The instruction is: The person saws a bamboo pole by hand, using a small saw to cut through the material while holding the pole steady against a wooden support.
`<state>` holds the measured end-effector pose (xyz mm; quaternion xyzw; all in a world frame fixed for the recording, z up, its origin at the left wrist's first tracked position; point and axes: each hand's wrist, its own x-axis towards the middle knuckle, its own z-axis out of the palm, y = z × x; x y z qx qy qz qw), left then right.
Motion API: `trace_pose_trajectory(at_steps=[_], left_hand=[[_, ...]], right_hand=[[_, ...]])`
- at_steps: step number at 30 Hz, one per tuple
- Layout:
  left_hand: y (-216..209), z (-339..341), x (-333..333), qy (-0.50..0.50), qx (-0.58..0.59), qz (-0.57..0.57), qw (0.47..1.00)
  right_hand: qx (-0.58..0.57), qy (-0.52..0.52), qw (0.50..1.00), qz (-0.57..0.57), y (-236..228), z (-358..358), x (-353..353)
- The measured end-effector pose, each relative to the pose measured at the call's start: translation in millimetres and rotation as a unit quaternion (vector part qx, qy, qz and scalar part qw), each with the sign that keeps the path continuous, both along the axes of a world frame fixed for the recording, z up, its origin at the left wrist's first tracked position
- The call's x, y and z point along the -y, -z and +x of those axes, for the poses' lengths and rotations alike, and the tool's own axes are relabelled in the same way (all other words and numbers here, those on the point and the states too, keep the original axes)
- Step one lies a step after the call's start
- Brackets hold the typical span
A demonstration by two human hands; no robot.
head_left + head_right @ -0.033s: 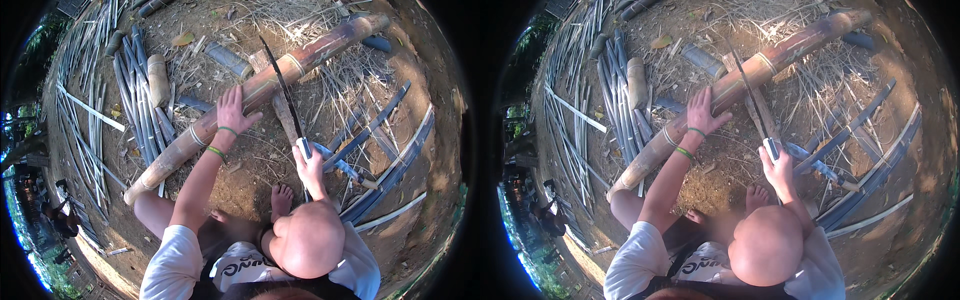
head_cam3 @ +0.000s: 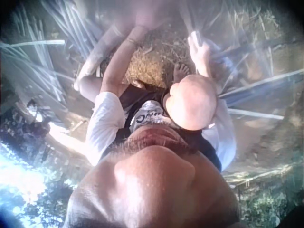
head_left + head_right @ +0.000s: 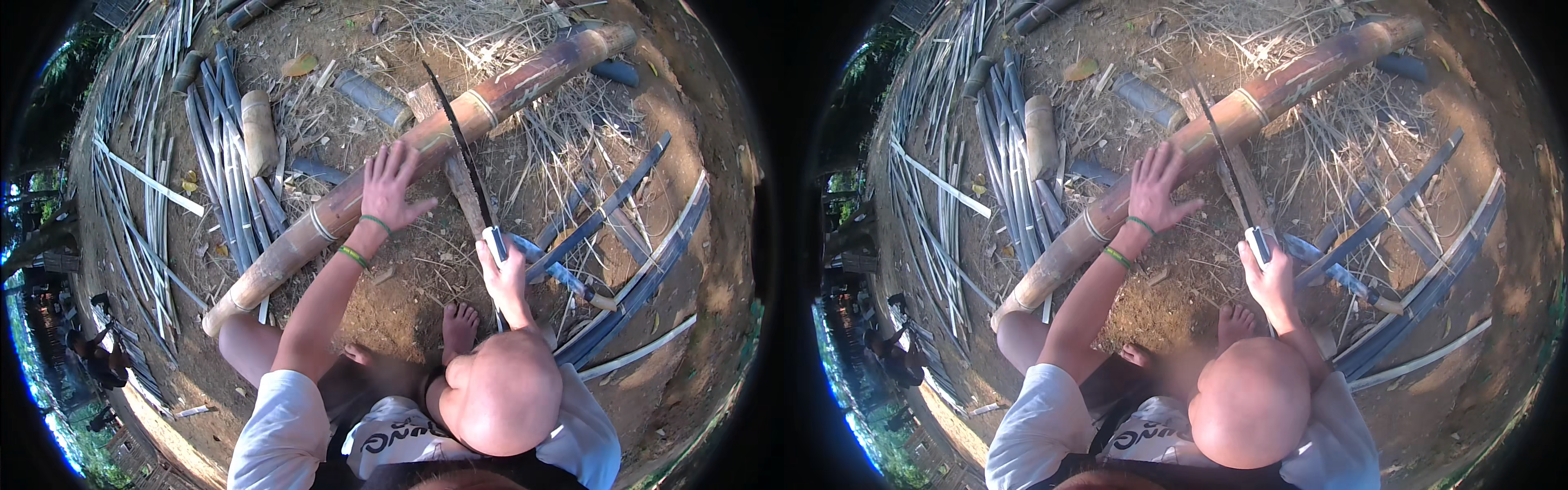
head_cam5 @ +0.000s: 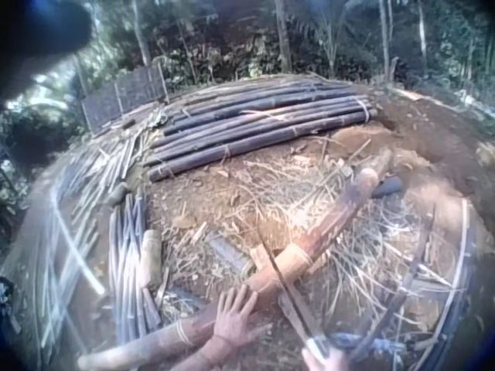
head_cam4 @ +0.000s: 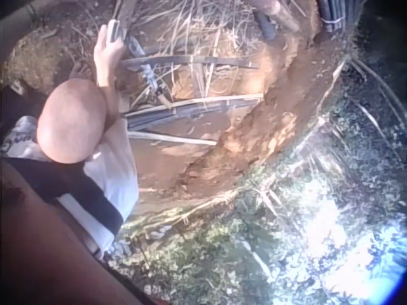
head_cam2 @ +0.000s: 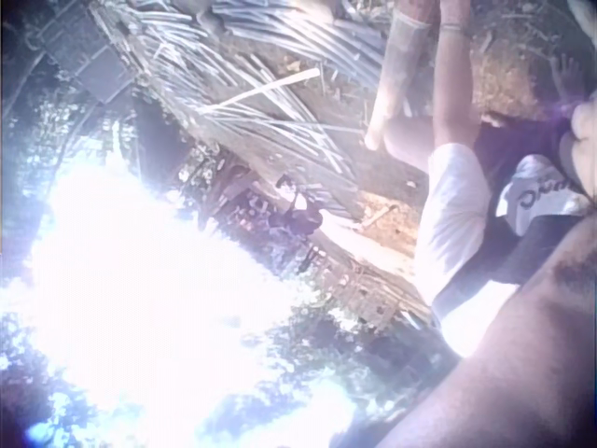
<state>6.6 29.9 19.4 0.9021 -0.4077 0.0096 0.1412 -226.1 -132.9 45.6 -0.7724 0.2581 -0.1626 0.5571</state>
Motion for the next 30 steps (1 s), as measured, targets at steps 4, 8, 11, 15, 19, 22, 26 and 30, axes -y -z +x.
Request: trace_pose_trajectory(at_steps=[4, 8, 11, 15, 19, 22, 26, 30], left_hand=[[3.4, -28.1, -19.2, 0.018, 0.063, -0.011, 0.998], [21.1, -1.9, -32.2, -0.168, 0.051, 0.061, 0.983], [18.1, 26.4, -30.8, -0.181, -0.03, 0.076, 0.98], [8.5, 38.1, -29.5, -0.166, -0.056, 0.078, 0.981], [9.1, 43.4, -34.6, -0.176, -0.069, 0.072, 0.979], [10.1, 42.8, -33.5, -0.178, -0.073, 0.062, 0.979], [8.8, 41.3, -34.2, -0.178, -0.075, 0.051, 0.98], [11.2, 42.0, -39.1, -0.18, -0.084, 0.044, 0.979]], right_hand=[[-0.024, -0.005, 0.999, 0.021, 5.8, -5.4, -3.6], [-0.037, -0.021, 0.999, 0.018, 12.1, -8.6, -16.4], [-0.032, -0.069, 0.997, -0.027, 3.7, -4.0, -25.7], [-0.067, -0.094, 0.993, -0.025, -1.1, 0.7, -40.5], [-0.136, -0.1, 0.985, -0.029, -11.8, 8.1, -52.1], [-0.13, -0.097, 0.986, -0.034, -12.4, 6.8, -53.3], [-0.144, -0.097, 0.983, -0.059, -32.0, 5.3, -54.4], [-0.252, -0.11, 0.96, -0.043, -59.5, 7.0, -50.7]])
